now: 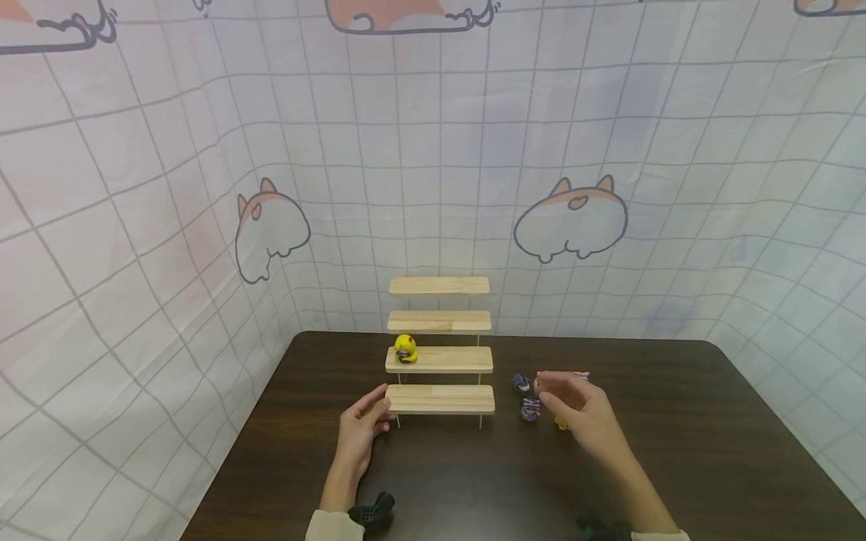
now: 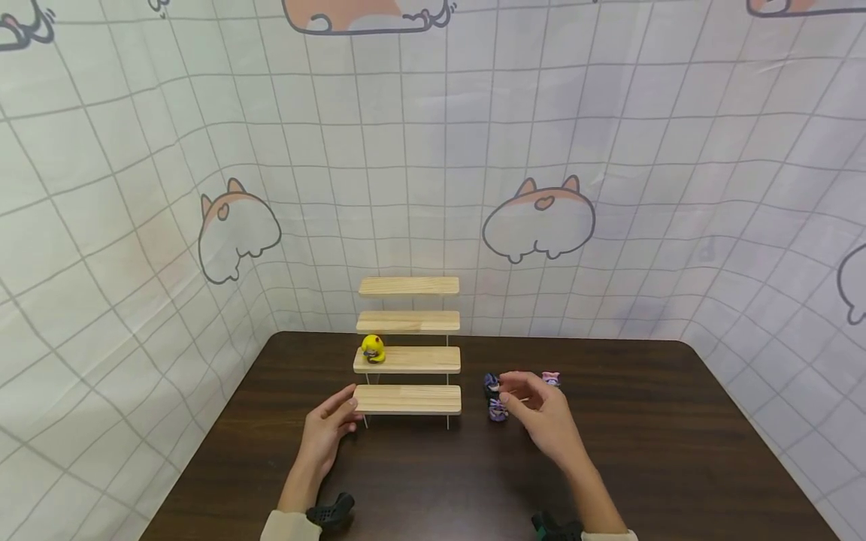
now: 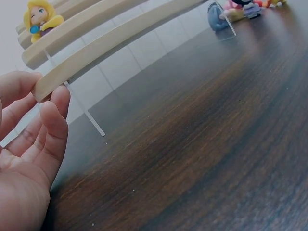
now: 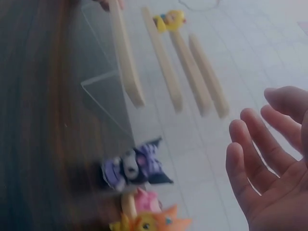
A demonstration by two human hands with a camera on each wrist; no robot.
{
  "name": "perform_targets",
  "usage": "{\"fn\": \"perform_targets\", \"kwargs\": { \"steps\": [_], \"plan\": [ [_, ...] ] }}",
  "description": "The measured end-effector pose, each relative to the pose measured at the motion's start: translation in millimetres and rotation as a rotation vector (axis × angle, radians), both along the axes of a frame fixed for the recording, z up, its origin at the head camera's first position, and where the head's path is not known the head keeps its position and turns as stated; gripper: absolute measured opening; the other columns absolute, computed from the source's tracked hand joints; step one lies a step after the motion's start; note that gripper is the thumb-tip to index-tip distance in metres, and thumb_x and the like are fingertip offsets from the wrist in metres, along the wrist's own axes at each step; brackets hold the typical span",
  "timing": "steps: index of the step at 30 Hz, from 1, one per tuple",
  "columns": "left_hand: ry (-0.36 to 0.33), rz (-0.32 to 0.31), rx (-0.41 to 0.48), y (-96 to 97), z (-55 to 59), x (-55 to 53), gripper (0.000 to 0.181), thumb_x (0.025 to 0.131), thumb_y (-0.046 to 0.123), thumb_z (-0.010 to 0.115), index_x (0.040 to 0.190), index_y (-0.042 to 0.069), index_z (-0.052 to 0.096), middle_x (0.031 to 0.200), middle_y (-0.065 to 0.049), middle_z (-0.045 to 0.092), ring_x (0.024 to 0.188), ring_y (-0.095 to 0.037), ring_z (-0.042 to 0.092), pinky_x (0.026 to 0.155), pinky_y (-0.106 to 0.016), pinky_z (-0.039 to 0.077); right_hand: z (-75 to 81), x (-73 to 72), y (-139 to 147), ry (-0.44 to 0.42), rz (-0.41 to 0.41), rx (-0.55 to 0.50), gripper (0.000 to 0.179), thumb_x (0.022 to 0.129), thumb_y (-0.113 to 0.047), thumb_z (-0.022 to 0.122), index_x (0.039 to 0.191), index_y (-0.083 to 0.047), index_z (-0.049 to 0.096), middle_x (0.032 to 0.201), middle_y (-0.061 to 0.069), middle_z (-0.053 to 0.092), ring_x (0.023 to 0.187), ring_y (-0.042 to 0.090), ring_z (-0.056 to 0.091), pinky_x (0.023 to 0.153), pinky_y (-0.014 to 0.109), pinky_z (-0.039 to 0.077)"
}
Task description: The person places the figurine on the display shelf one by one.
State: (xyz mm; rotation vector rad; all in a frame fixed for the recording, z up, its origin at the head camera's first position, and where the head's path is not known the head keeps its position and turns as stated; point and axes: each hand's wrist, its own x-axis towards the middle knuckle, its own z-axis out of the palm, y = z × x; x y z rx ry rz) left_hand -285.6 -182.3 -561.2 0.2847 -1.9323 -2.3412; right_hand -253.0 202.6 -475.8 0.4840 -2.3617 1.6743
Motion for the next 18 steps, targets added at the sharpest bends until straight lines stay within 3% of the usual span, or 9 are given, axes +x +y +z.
{"fn": "perform_targets", "kwargs": {
  "steps": [7,12,18],
  "plan": [
    [-0.012,0.003,-0.002,0.7,-0.6,0.5,0.045,0.097,0.018,0.072,0.139,0.007,0.064,0.095,0.003,0.072,0.079,-0.011,0.072,0.065,-0.021,0.056,1.8,-0.8,22.0,-0.009,-0.066,0.036,0.027,0.099,-0.022,0.07,0.124,-0.013,0.069,0.109,-0.001,0.074,0.095,0.018,0.07,0.076,0.025,0.057],
    [-0.01,-0.004,0.01,0.4,-0.1,0.6,0.045,0.096,0.017,0.073,0.139,0.006,0.063,0.096,0.003,0.073,0.079,-0.011,0.071,0.065,-0.022,0.056,2.1,-0.8,33.7,-0.013,-0.108,0.072,0.03,0.1,-0.024,0.068,0.127,-0.013,0.068,0.112,0.002,0.073,0.095,0.01,0.069,0.075,0.025,0.056],
    [-0.001,-0.005,0.01,-0.9,-0.9,-0.5,0.045,0.096,0.017,0.073,0.139,0.007,0.064,0.106,0.0,0.074,0.08,-0.011,0.071,0.065,-0.022,0.056,-1.3,-4.5,46.7,0.019,-0.101,0.091,0.033,0.1,-0.021,0.068,0.131,-0.01,0.066,0.118,0.008,0.072,0.101,0.003,0.068,0.079,0.02,0.056]
  ]
}}
